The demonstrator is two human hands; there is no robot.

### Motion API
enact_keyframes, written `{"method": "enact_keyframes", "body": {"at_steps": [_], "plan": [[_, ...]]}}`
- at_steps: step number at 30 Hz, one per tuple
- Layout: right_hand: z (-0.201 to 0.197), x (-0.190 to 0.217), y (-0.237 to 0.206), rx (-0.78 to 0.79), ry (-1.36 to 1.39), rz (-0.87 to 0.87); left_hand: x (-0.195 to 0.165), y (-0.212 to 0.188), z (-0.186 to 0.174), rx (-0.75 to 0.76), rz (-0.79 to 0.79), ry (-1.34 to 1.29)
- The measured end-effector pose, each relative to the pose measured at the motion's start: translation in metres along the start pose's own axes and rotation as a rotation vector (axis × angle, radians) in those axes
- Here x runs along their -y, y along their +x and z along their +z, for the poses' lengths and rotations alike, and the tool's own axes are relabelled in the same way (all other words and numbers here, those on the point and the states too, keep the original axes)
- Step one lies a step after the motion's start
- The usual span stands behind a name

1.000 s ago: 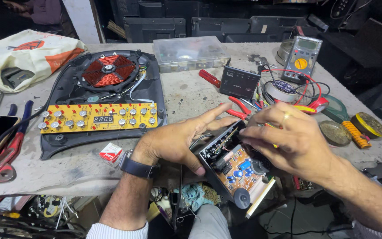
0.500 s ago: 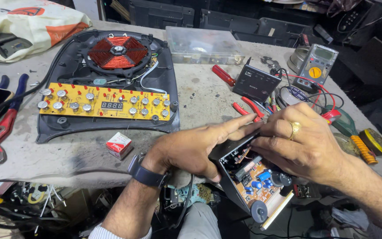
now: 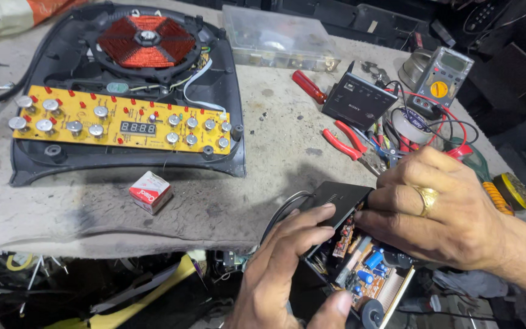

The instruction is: The person cleans a soldering iron tip, then solders a wire to a circuit board inside a small black electronic device. They reposition the board, adjust internal components, and inspect the device from multiple angles.

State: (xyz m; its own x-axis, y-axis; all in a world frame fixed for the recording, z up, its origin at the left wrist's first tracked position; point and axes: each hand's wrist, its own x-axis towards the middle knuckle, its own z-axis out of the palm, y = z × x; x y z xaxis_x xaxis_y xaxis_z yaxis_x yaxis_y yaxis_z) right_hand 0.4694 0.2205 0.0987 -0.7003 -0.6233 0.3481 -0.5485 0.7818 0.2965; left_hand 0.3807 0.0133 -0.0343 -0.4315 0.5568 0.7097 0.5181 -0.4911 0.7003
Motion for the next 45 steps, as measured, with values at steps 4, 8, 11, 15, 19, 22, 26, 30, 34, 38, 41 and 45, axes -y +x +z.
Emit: {"method": "enact_keyframes", "body": {"at_steps": [4, 8, 11, 15, 19, 22, 26, 30, 34, 38, 41, 45], "plan": [[0.002, 0.002, 0.004, 0.001, -0.023, -0.103, 0.019, -0.017, 0.015, -0.05, 0.096, 0.119], [0.003, 0.0, 0.003, -0.006, -0.01, -0.116, 0.021, -0.025, 0.017, -0.024, 0.109, 0.194], [0.0, 0.003, -0.005, -0.019, -0.016, -0.097, 0.022, -0.022, 0.019, -0.006, 0.101, 0.175], [0.007, 0.021, -0.021, -0.051, 0.018, 0.034, 0.028, -0.023, 0.013, 0.09, 0.132, 0.151], [0.009, 0.038, -0.035, -0.04, 0.099, 0.208, 0.019, -0.032, 0.015, 0.143, 0.025, 0.132], [0.012, 0.056, -0.045, -0.079, 0.1, 0.284, 0.003, -0.038, 0.021, 0.164, -0.116, 0.129], [0.017, 0.08, -0.059, -0.161, 0.007, 0.328, -0.005, -0.037, 0.025, 0.205, -0.12, 0.041], [0.019, 0.106, -0.07, -0.262, -0.117, 0.488, 0.006, -0.017, 0.019, 0.331, -0.033, -0.116], [0.01, 0.111, -0.071, -0.421, -0.194, 0.575, -0.003, 0.026, 0.012, 0.417, 0.083, -0.098], [0.008, 0.067, -0.068, -0.515, -0.305, 0.549, -0.007, 0.091, 0.011, 0.477, 0.112, -0.005], [0.022, 0.035, -0.069, -0.481, -0.304, 0.531, 0.011, 0.118, 0.018, 0.499, 0.068, 0.039], [0.042, 0.015, -0.069, -0.437, -0.262, 0.524, 0.048, 0.124, 0.012, 0.547, 0.0, 0.045]]}}
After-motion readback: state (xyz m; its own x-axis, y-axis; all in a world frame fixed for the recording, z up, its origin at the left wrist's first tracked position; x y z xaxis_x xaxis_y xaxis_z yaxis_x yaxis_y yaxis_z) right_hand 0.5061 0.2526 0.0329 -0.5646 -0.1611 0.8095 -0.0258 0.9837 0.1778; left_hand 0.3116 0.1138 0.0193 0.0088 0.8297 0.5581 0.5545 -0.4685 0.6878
